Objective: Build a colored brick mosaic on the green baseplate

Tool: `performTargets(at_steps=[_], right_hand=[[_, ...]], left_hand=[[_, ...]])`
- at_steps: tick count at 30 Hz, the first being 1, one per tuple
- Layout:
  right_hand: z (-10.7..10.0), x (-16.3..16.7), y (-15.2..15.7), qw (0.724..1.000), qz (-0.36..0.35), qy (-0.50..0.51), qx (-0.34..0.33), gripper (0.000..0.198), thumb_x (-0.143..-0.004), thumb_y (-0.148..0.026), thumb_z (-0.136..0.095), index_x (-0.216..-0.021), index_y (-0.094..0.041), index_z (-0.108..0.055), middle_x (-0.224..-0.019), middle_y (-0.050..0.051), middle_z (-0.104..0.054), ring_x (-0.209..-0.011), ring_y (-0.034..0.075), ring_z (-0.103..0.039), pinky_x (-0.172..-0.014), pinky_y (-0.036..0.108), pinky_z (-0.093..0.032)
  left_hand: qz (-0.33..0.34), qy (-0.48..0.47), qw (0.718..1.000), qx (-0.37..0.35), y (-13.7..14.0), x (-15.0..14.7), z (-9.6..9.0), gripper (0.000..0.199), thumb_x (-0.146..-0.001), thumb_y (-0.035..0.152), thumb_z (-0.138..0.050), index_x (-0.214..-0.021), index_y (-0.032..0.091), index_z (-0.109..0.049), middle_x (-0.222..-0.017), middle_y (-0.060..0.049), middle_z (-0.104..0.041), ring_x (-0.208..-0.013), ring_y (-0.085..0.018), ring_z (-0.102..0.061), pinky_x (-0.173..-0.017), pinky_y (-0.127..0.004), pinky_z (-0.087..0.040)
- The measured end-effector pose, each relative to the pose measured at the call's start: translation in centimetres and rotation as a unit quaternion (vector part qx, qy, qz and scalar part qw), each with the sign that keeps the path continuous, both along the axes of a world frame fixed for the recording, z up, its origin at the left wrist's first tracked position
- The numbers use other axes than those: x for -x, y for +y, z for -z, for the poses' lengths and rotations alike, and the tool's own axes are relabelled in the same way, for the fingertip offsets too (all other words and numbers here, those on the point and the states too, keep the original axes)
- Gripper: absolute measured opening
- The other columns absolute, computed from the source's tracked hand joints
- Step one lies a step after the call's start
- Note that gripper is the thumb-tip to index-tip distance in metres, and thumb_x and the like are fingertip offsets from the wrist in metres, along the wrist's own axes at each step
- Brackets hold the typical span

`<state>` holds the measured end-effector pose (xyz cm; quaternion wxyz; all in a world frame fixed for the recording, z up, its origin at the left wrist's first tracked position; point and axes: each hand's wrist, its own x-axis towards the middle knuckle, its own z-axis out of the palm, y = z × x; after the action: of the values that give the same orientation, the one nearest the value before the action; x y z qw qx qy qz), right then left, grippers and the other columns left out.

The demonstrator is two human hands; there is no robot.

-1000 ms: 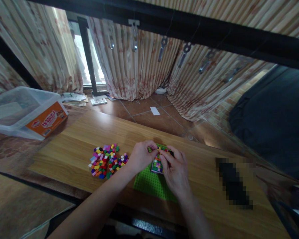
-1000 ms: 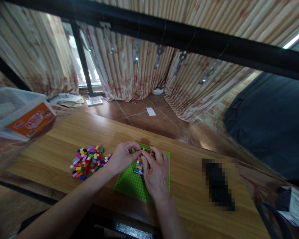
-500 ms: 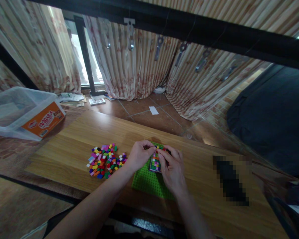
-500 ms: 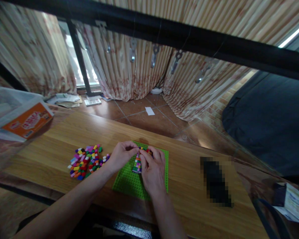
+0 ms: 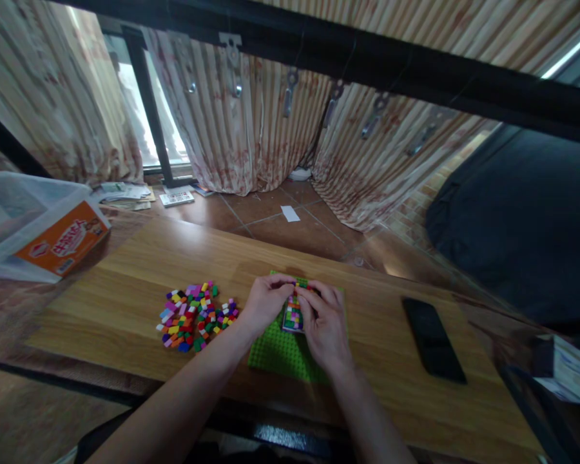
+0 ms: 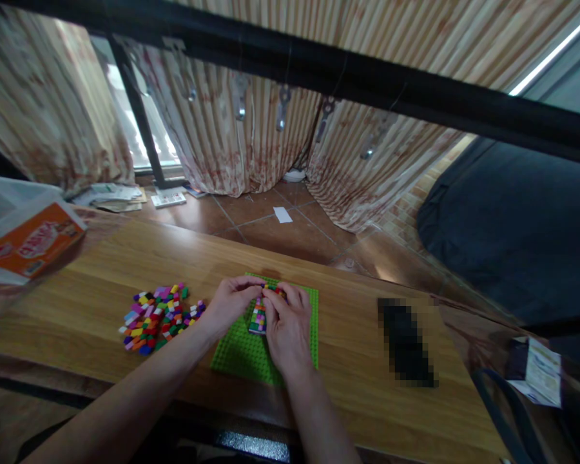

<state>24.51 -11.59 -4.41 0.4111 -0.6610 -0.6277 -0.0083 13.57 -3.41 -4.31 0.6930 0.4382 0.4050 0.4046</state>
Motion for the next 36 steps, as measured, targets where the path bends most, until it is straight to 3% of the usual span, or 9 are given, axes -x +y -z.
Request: performTargets(at_steps=[11, 17, 20, 25, 29, 36], right_hand=[[-0.2, -0.2, -0.1, 1.0, -0.008, -0.002, 0.006, 0.025, -0.097, -0.032, -0.052, -0.107, -0.029, -0.075, -0.114, 0.008, -0.065, -0.109, 0.024, -0.054, -0.092, 0.044, -0.049], [-0.5, -0.7, -0.5, 0.999, -0.005, 0.038, -0.012, 0.025, -0.097, -0.031, -0.052, -0.11, -0.027, -0.072, -0.118, 0.008, -0.065, -0.111, 0.023, -0.056, -0.095, 0.044, -0.048], [-0.8, -0.8, -0.6, 0.998, 0.006, 0.057, -0.03, 0.024, -0.096, -0.032, -0.052, -0.107, -0.025, -0.073, -0.116, 0.008, -0.065, -0.11, 0.023, -0.057, -0.096, 0.044, -0.048], [-1.4, 0.3, -0.8, 0.998, -0.01, 0.042, -0.053, 0.019, -0.095, -0.029, -0.055, -0.102, -0.025, -0.073, -0.109, 0.006, -0.067, -0.104, 0.021, -0.059, -0.091, 0.041, -0.049], [-1.5, 1.7, -0.8, 0.998, -0.052, -0.023, -0.035, 0.02, -0.095, -0.026, -0.056, -0.109, -0.027, -0.071, -0.114, 0.006, -0.065, -0.106, 0.022, -0.056, -0.091, 0.042, -0.049], [-1.0, 2.4, -0.7, 0.993, -0.042, -0.112, -0.002, 0.024, -0.096, -0.028, -0.054, -0.114, -0.027, -0.069, -0.132, 0.009, -0.057, -0.115, 0.028, -0.05, -0.095, 0.05, -0.045]], left_hand=[[0.011, 0.002, 1.0, 0.003, -0.1, 0.4, -0.4, 0.013, -0.065, 0.023, -0.071, -0.075, 0.016, -0.073, -0.069, 0.0, -0.069, -0.06, -0.01, -0.055, -0.055, -0.022, -0.041], [0.004, -0.044, 0.996, 0.077, -0.1, 1.5, -1.6, 0.025, -0.071, 0.035, -0.077, -0.081, 0.013, -0.07, -0.061, 0.004, -0.058, -0.044, -0.002, -0.037, -0.042, -0.017, -0.026], [-0.009, -0.119, 0.981, 0.156, 0.4, 1.9, -2.1, 0.026, -0.079, 0.036, -0.073, -0.087, 0.011, -0.07, -0.068, 0.001, -0.059, -0.05, -0.003, -0.045, -0.045, -0.015, -0.032], [0.042, -0.213, 0.944, 0.248, 0.5, 2.4, -2.8, 0.035, -0.094, 0.039, -0.054, -0.089, 0.009, -0.07, -0.078, -0.006, -0.063, -0.063, -0.008, -0.056, -0.058, -0.017, -0.046], [0.075, -0.237, 0.935, 0.252, 0.2, 2.6, -3.1, 0.04, -0.095, 0.043, -0.05, -0.089, 0.01, -0.071, -0.084, -0.008, -0.066, -0.072, -0.011, -0.06, -0.066, -0.019, -0.049], [0.117, -0.212, 0.949, 0.199, -0.6, 2.9, -3.5, 0.043, -0.093, 0.051, -0.049, -0.096, 0.013, -0.07, -0.091, -0.008, -0.065, -0.074, -0.011, -0.059, -0.064, -0.02, -0.046]])
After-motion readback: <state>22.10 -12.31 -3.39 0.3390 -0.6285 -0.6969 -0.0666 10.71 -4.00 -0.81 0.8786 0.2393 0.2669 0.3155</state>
